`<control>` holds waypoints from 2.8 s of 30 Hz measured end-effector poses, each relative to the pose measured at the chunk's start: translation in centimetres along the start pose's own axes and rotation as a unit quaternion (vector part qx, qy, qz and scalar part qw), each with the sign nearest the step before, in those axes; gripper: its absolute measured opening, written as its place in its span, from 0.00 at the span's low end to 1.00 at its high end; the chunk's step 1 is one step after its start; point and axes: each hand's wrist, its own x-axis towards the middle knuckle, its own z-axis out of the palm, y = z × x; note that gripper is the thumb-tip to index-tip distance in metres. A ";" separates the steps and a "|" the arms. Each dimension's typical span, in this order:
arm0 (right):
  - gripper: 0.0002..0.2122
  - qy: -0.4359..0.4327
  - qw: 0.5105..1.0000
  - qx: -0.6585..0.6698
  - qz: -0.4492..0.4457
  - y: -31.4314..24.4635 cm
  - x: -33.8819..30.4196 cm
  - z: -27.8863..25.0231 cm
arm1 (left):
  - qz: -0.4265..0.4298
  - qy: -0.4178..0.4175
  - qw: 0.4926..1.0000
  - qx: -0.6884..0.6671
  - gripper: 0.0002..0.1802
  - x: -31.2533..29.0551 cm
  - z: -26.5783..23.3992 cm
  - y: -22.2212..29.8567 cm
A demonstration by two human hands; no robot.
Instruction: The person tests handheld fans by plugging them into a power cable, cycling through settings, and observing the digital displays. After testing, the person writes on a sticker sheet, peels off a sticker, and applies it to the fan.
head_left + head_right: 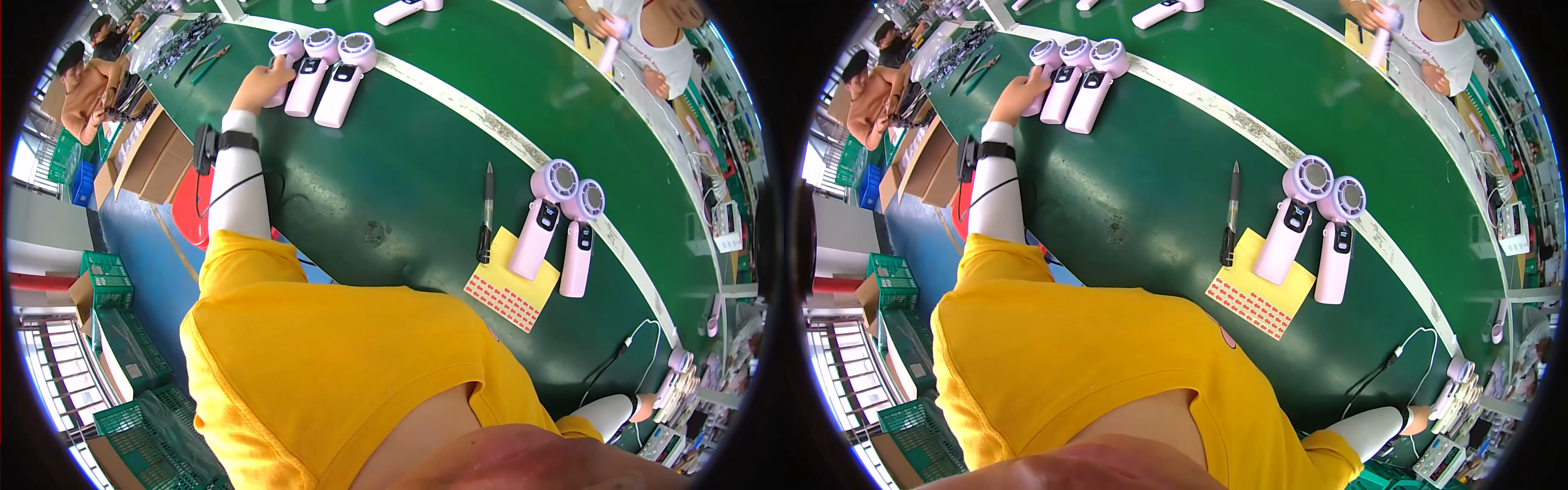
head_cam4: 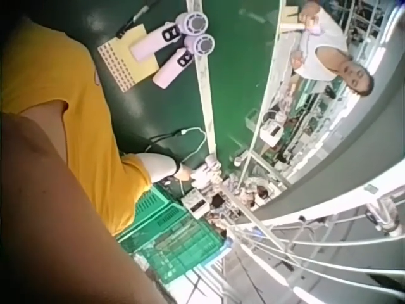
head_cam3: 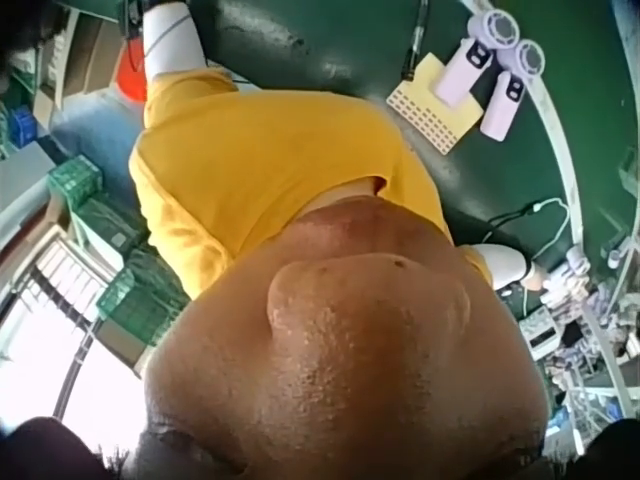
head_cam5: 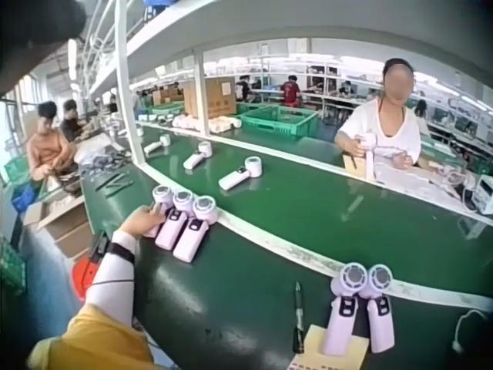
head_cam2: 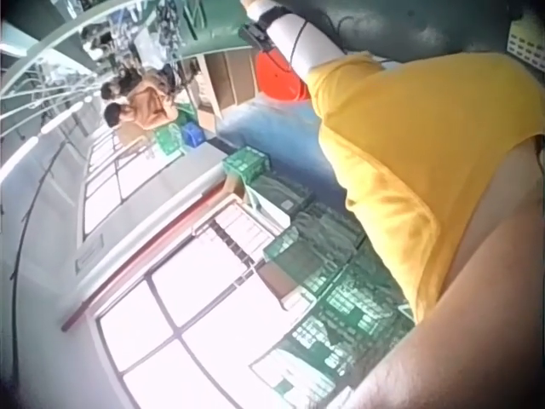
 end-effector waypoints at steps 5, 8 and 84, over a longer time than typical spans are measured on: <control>0.19 0.015 0.998 -0.050 -0.016 0.4 1.7 1.3 | -0.031 -0.036 0.961 -0.274 0.24 2.0 1.3 -0.7; 0.21 0.017 0.998 -0.039 -0.036 1.1 2.8 2.2 | 0.045 -0.098 0.865 -0.490 0.28 1.3 1.5 -2.4; 0.11 0.035 0.996 0.053 0.056 -2.9 -8.3 -3.9 | 0.426 0.276 0.786 0.353 0.14 -3.1 7.1 1.0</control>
